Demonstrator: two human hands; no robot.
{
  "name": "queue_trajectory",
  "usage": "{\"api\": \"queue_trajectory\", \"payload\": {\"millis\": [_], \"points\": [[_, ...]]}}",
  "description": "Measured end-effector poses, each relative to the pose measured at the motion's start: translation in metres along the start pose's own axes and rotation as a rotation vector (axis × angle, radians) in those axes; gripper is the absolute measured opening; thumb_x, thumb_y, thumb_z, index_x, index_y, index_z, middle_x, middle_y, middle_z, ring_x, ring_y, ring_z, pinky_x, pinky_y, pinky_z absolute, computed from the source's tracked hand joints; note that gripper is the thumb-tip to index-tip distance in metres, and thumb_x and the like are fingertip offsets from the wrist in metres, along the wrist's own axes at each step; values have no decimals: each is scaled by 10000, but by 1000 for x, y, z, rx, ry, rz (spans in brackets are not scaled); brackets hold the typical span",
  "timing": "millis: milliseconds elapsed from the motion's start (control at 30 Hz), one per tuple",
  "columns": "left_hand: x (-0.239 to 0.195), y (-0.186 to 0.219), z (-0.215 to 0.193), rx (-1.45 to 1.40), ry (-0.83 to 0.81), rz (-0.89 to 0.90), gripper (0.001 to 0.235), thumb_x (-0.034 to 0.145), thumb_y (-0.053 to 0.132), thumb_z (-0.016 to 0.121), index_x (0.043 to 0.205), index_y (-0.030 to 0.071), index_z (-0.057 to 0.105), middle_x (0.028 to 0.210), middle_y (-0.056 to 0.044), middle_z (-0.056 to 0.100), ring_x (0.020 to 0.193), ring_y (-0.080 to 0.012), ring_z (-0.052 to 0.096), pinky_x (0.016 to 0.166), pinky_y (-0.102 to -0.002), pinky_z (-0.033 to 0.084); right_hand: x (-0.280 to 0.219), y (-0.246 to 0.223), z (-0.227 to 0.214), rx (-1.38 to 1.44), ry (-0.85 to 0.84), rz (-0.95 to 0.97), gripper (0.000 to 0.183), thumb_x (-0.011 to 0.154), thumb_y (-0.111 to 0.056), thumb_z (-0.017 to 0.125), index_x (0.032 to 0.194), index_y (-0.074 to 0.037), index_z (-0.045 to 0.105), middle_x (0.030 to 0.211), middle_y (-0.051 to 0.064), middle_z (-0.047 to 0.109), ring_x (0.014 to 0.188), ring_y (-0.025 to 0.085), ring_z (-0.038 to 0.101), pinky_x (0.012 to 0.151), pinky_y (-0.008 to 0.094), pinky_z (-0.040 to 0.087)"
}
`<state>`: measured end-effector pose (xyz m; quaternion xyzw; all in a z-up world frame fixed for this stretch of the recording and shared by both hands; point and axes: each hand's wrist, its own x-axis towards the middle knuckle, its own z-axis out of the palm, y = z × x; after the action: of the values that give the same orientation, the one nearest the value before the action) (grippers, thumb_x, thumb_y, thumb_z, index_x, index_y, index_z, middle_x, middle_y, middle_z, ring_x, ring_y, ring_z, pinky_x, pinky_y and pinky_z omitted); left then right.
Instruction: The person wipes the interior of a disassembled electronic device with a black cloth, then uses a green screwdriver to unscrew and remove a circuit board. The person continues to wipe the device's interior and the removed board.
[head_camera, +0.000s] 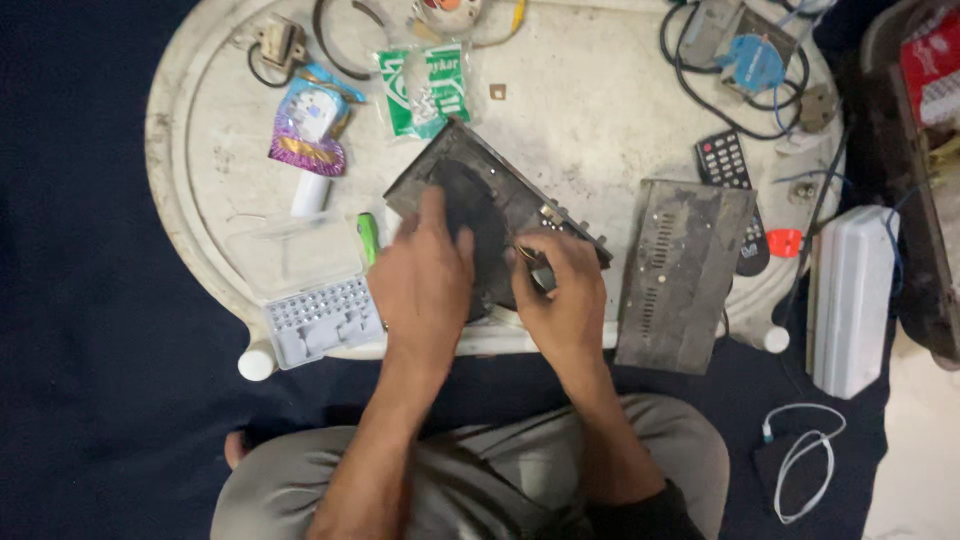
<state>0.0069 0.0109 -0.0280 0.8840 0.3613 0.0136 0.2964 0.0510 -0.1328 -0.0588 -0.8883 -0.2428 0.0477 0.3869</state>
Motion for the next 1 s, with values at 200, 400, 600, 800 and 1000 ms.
{"api": "queue_trajectory", "payload": {"millis": [200, 400, 600, 800, 1000], "points": [[-2, -4, -2, -88, 55, 39, 428, 884, 259, 742, 1247, 99, 583, 933, -205, 742, 739, -439, 712, 609, -549, 549, 4, -2, -3, -61, -34, 5, 361, 836, -63, 770, 1176, -93, 654, 1135, 105, 707, 1073, 327, 651, 883, 405, 541], [9, -5, -7, -78, -15, 33, 483, 851, 257, 739, 1266, 68, 580, 877, -241, 727, 720, -465, 693, 605, -559, 539, 10, -13, -4, -71, 15, -150, 494, 796, -15, 750, 1273, -59, 632, 1182, 154, 689, 1097, 368, 645, 958, 463, 509], [2, 3, -17, -202, -91, -33, 351, 888, 269, 717, 1151, 61, 612, 813, -240, 726, 762, -463, 699, 646, -567, 533, 13, -10, -4, -96, -39, -59, 487, 760, -25, 765, 1233, -38, 653, 1097, 156, 691, 1023, 364, 657, 905, 459, 517], [9, 2, -23, -495, 135, -84, 350, 1003, 201, 609, 1286, 6, 544, 887, -244, 723, 798, -438, 722, 651, -502, 538, 15, -22, -8, -139, -26, -141, 265, 883, -65, 756, 1139, -79, 692, 1151, 123, 722, 1073, 334, 678, 929, 436, 542], [7, -4, -12, -714, 200, -49, 297, 1072, 244, 585, 1261, 15, 561, 958, -208, 748, 835, -358, 771, 707, -428, 570, 17, -36, -15, -108, 20, -165, 323, 955, -67, 716, 1268, -55, 638, 1251, 144, 702, 1160, 351, 670, 999, 433, 534]]}}
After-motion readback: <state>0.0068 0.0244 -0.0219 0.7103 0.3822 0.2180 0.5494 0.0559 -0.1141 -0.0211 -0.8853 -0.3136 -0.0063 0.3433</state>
